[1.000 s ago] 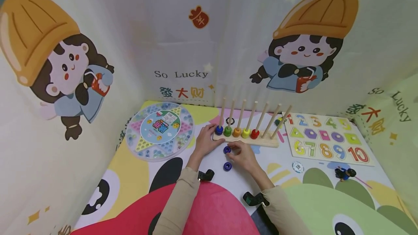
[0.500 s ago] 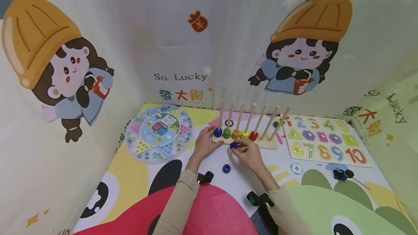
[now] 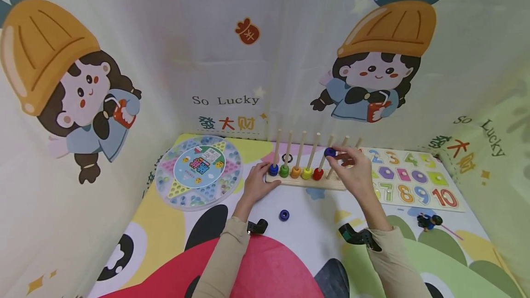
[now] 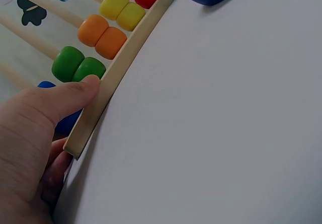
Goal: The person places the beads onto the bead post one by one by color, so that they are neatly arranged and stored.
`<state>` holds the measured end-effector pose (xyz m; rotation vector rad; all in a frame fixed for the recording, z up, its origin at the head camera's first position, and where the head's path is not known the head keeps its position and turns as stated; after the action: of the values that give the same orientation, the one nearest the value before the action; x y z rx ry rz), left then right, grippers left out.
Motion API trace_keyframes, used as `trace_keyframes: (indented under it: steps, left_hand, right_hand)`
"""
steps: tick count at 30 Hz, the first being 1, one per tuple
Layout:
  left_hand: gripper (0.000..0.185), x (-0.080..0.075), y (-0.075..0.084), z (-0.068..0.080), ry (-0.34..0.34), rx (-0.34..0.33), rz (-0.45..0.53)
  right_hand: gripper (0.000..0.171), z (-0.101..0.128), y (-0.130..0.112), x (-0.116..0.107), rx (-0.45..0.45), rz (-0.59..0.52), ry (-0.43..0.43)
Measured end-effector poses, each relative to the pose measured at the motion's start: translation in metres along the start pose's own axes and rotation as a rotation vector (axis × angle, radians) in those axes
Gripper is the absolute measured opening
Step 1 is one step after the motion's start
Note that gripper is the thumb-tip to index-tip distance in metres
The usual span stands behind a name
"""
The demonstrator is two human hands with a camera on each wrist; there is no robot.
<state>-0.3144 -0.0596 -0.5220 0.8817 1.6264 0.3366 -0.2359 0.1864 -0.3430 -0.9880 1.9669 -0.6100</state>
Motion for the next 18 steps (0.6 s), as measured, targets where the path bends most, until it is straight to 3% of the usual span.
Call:
trace_keyframes:
  steps: [4,8,18]
  left_hand:
    - [0.074,-0.001,0.001,0.000,-0.003,0.002,-0.002]
    - [0.074,-0.001,0.001,0.001,-0.005,0.002,-0.001]
    - [0.073,0.000,0.000,0.000,-0.015,-0.010,0.007]
  right_hand:
    - [0.030,-0.014,-0.008,-0.028,0.007,0.008,0.099]
    - [0.030,-0.024,-0.008,-0.042,0.033,0.039,0.159]
    - [0.031,-0.029,0.007,-0.037,0.103,0.138,0.123]
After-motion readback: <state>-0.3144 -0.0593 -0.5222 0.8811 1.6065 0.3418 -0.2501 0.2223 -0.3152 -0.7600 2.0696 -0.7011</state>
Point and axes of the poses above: each hand's wrist, its own z-axis away from the middle knuckle, its own x-axis out of the palm, y = z × x, the point moved 10 cm from there along -z, towards the middle knuckle, and after that the axes turned 1 degree about -y, right-handed, at the moved point
